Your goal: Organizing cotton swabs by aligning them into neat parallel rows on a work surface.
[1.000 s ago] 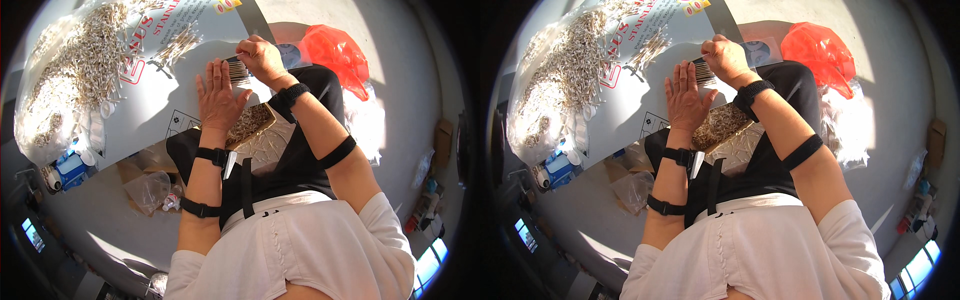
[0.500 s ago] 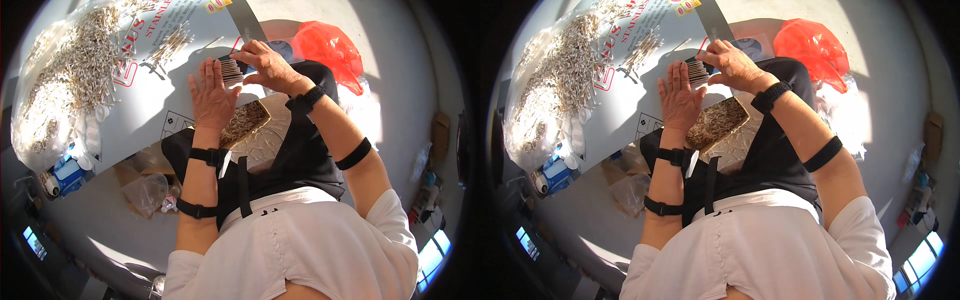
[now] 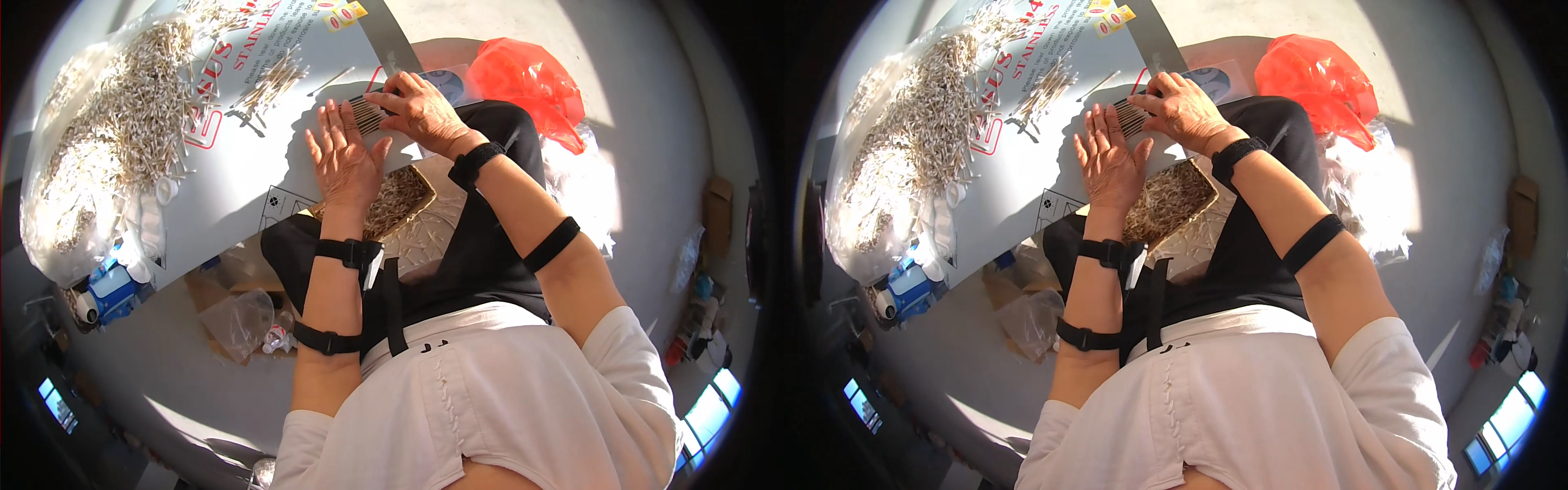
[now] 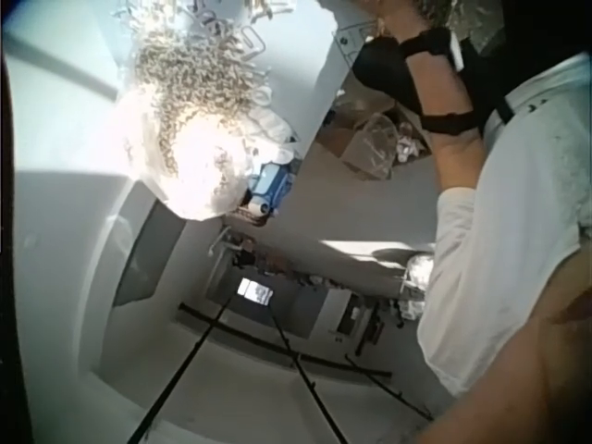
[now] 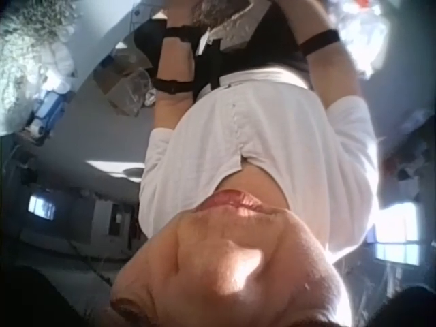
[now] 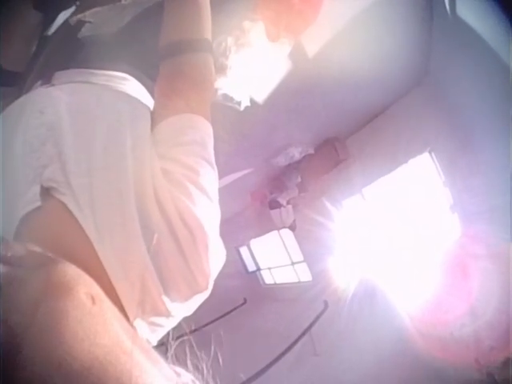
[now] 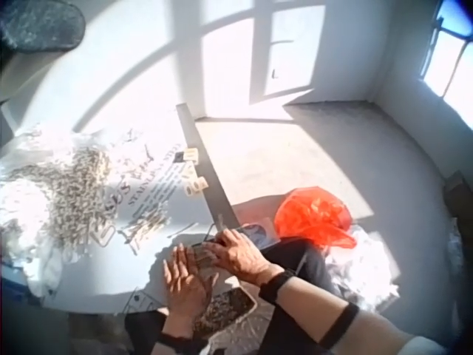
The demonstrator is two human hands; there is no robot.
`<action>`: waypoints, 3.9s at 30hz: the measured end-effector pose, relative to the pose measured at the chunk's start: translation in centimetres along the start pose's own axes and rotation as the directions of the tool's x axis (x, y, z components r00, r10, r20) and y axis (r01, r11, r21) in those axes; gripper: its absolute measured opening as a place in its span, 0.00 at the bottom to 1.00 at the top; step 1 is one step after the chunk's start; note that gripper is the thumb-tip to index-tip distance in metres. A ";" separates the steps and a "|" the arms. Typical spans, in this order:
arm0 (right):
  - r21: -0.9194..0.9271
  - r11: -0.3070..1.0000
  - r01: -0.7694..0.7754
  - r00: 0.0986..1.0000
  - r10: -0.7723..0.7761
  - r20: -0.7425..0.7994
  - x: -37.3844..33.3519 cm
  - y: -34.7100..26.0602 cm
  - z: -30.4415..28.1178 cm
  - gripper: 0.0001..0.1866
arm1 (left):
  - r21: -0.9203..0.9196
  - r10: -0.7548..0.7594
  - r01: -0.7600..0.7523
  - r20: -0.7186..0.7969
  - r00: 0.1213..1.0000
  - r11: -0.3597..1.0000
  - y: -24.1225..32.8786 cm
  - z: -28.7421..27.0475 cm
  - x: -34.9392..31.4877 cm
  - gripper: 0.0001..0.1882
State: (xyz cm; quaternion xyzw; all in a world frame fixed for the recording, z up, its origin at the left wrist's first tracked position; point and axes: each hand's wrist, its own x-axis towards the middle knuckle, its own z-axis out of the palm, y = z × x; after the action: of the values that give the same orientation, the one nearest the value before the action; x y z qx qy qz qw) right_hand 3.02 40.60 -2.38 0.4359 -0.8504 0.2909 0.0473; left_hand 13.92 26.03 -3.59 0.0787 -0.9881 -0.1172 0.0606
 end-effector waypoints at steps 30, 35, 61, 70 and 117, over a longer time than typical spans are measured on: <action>0.046 0.773 -0.633 0.755 0.603 0.260 2.0 3.6 -2.7 0.11 | -0.012 -0.090 0.089 -0.133 0.987 0.996 4.8 2.3 2.3 0.46; 0.039 0.786 -0.617 0.768 0.592 0.244 2.0 3.2 -2.9 0.11 | -0.017 -0.071 0.070 -0.059 0.996 0.997 5.3 2.3 1.5 0.44; 0.543 0.707 -0.454 0.403 0.706 -0.582 -2.3 5.1 -3.0 0.13 | -0.713 -0.107 -0.128 -0.275 0.955 0.690 5.7 1.8 3.8 0.34; 0.928 -0.357 -0.104 0.400 0.839 0.368 -3.2 3.4 0.5 0.08 | -0.984 -0.375 -0.039 -0.102 0.921 0.172 6.9 3.0 5.7 0.37; 0.217 0.966 -0.142 0.953 0.193 -0.232 2.2 -4.4 4.7 0.04 | -0.103 -0.201 0.174 -0.385 0.901 0.979 -9.1 -3.8 7.4 0.16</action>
State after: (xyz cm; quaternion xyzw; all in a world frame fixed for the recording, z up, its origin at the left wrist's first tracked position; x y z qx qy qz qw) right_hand 5.84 34.52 -3.57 0.3241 -0.8384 0.4296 0.0861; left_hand 8.50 15.18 -1.36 0.1931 -0.9391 -0.1371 0.2488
